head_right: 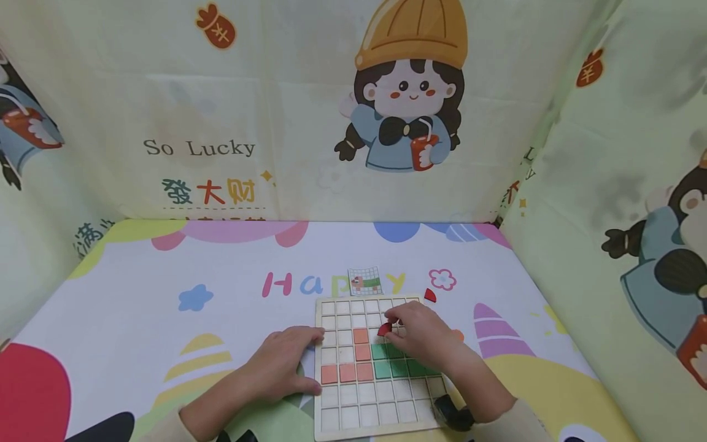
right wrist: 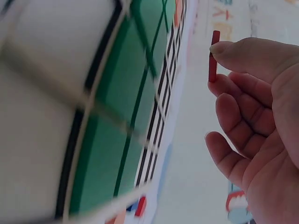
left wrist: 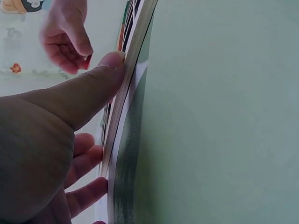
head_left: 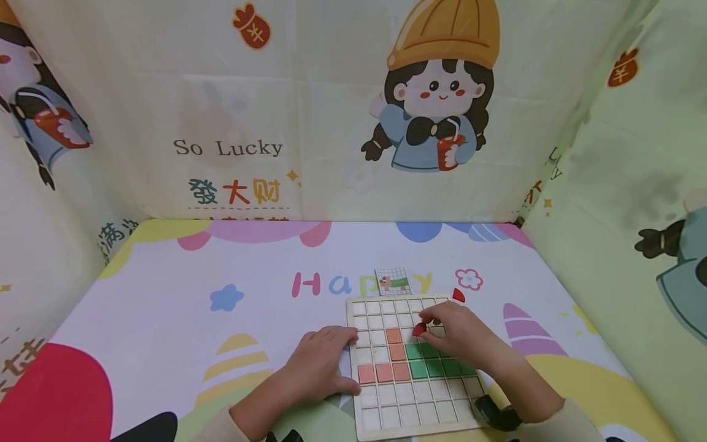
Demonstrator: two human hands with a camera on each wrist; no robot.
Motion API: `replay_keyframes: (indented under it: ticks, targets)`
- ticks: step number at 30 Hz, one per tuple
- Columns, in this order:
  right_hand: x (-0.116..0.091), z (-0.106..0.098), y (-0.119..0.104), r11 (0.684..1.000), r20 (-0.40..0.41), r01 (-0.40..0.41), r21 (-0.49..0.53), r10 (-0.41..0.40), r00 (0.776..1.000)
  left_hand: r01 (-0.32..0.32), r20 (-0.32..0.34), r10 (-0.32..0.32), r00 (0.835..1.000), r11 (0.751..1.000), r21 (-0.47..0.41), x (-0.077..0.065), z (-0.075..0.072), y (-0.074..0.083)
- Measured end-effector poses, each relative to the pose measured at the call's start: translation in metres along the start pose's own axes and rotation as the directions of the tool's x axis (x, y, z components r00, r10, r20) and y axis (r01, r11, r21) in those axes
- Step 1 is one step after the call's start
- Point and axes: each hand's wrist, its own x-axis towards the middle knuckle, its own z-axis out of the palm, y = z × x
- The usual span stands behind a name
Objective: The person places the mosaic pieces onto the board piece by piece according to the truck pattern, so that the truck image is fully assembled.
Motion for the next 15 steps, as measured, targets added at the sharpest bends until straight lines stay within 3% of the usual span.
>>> replay_keyframes:
  ticks: [15]
  targets:
    - [0.017, 0.021, -0.044, 0.999, 0.116, 0.028, 0.035, -0.032, 0.993, 0.020, 0.009, -0.020, 1.000, 1.000, 0.005, 0.001, 0.000, 0.000]
